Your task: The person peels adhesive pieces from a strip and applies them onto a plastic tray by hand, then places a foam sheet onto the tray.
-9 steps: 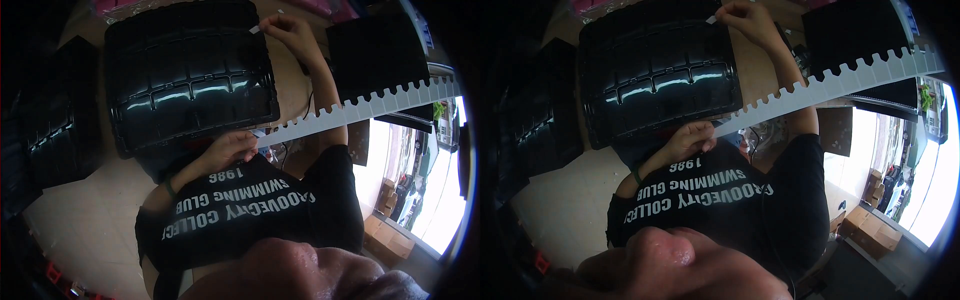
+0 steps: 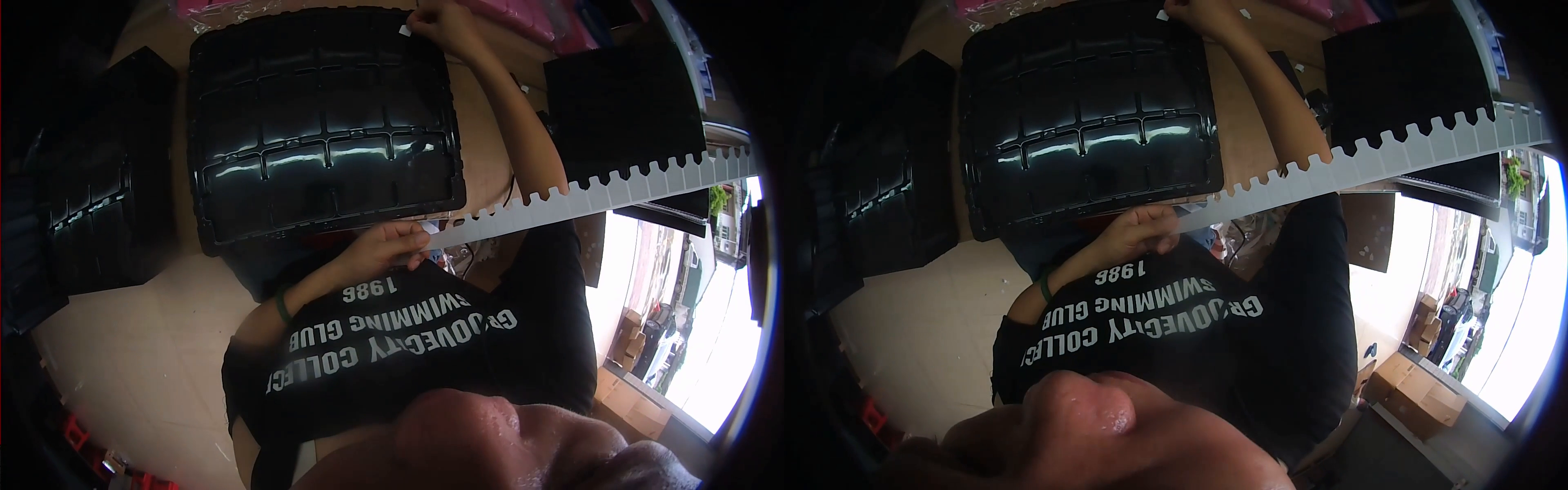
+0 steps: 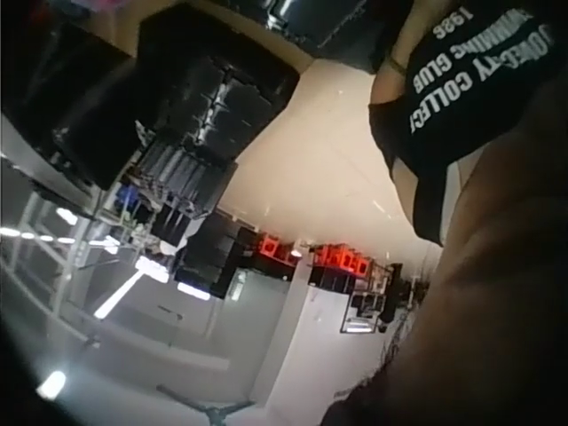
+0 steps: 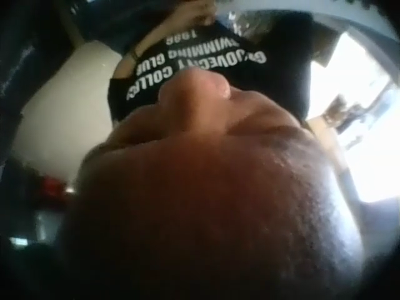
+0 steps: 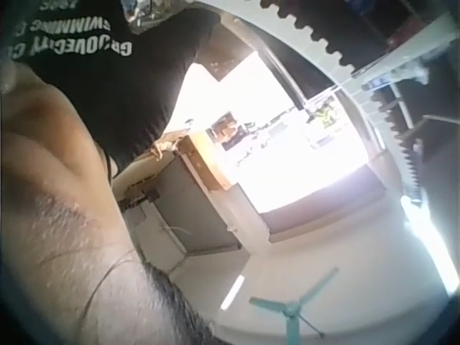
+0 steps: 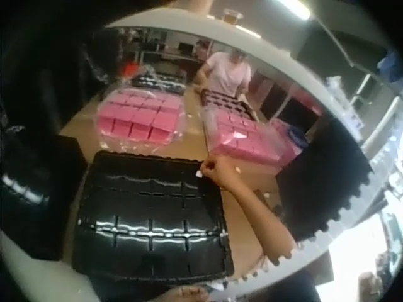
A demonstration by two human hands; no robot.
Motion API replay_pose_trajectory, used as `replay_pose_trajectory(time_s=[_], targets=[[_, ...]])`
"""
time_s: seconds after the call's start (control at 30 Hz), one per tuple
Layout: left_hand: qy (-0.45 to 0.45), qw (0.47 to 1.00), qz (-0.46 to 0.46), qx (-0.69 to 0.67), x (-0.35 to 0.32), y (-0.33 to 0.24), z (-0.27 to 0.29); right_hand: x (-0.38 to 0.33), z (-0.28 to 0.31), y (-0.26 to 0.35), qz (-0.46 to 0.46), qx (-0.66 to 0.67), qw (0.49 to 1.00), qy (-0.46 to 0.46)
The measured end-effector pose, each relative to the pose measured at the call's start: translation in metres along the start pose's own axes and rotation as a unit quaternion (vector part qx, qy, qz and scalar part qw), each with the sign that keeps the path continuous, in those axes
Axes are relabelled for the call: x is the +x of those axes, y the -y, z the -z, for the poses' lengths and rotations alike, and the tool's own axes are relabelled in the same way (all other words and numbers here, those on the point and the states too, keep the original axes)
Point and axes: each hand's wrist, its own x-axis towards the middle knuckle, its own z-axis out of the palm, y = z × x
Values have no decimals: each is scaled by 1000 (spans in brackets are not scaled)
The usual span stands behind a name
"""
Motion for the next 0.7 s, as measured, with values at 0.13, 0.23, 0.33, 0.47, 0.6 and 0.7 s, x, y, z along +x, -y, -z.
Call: replay_pose_trajectory(time_s=[0.13,0.23,0.33,0.47,0.6,0.7], targets=[[-7,1000,9,0,0,-1,-2,11,0,-11,-5,-8,1000,2],[-7,1000,11,-2,2,-2,-4,25,2,-21,-10,-14,1000,0],[-7,1000,8,-7,2,-2,-3,29,-1,-27,-11,-15,1000,3],[-10,1000,15,-6,1,-4,-6,36,8,-39,-11,-17,1000,2],[-8,1000,8,-11,1,-1,-2,36,3,-39,-9,-17,1000,4],[-17,1000,18,6,2,0,-1,42,4,-45,-11,-19,1000,0]])
